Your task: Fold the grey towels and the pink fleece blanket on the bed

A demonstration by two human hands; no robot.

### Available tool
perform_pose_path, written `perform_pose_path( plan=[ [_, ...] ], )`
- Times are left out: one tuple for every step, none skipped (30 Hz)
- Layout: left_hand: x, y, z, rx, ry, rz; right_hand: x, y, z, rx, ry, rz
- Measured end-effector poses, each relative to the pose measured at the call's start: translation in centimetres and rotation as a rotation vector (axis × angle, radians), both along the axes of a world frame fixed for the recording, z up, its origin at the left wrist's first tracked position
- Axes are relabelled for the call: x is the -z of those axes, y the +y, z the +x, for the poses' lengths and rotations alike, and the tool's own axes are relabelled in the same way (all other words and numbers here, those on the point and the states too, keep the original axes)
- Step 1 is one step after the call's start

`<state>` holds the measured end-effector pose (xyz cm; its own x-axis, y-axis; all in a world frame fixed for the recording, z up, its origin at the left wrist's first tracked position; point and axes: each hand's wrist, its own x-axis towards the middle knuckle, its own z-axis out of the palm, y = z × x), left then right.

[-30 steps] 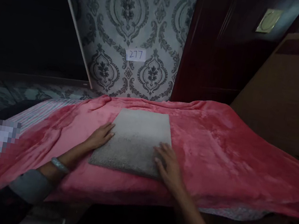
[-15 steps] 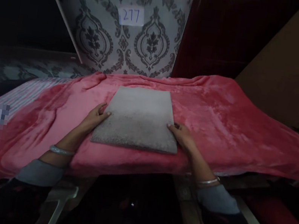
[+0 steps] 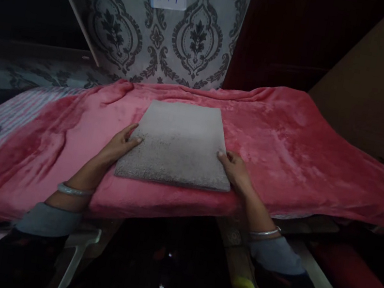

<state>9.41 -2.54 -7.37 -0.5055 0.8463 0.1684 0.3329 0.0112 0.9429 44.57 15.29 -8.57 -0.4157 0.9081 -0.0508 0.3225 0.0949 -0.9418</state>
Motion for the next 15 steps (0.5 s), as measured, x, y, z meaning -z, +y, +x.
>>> perform_pose_path(
  plan=[
    [-0.2,-0.2,0.2,0.02,-0.052,-0.03,0.0,0.0,0.3,-0.001,0.045,-0.07],
    [-0.4,-0.4,0.3,0.036,-0.103,-0.057,-0.1,-0.1,0.6,-0.005,0.089,-0.134],
    [-0.5,-0.5,0.5,0.049,-0.14,-0.076,-0.1,-0.1,0.8,-0.016,0.125,-0.183],
    [-0.6,-0.6,0.6,0.054,-0.162,-0.08,-0.2,-0.2,1.0,-0.035,0.155,-0.212],
    [-0.6,-0.7,0.7,0.055,-0.168,-0.073,-0.3,-0.3,1.2,-0.062,0.175,-0.222],
    [-0.6,-0.7,0.8,0.053,-0.163,-0.059,-0.3,-0.4,1.3,-0.089,0.186,-0.217],
    [-0.5,-0.6,0.8,0.048,-0.148,-0.043,-0.4,-0.6,1.3,-0.109,0.189,-0.201],
    [-0.4,-0.6,0.8,0.039,-0.126,-0.027,-0.4,-0.7,1.2,-0.118,0.186,-0.178],
    [-0.4,-0.5,0.8,0.029,-0.102,-0.017,-0.3,-0.9,1.1,-0.113,0.178,-0.149],
    [-0.3,-0.5,0.8,0.021,-0.079,-0.013,-0.3,-1.0,1.0,-0.101,0.167,-0.118],
    [-0.2,-0.5,0.7,0.02,-0.061,-0.014,-0.2,-1.1,0.9,-0.089,0.153,-0.087],
    [-0.2,-0.5,0.6,0.023,-0.052,-0.02,-0.2,-1.2,0.8,-0.08,0.141,-0.061],
    [-0.2,-0.5,0.6,0.031,-0.048,-0.027,-0.1,-1.2,0.7,-0.076,0.133,-0.043],
    [-0.2,-0.5,0.5,0.038,-0.048,-0.036,-0.1,-1.3,0.7,-0.076,0.131,-0.036],
    [-0.2,-0.5,0.4,0.042,-0.046,-0.041,-0.2,-1.3,0.7,-0.081,0.129,-0.038]
  ],
)
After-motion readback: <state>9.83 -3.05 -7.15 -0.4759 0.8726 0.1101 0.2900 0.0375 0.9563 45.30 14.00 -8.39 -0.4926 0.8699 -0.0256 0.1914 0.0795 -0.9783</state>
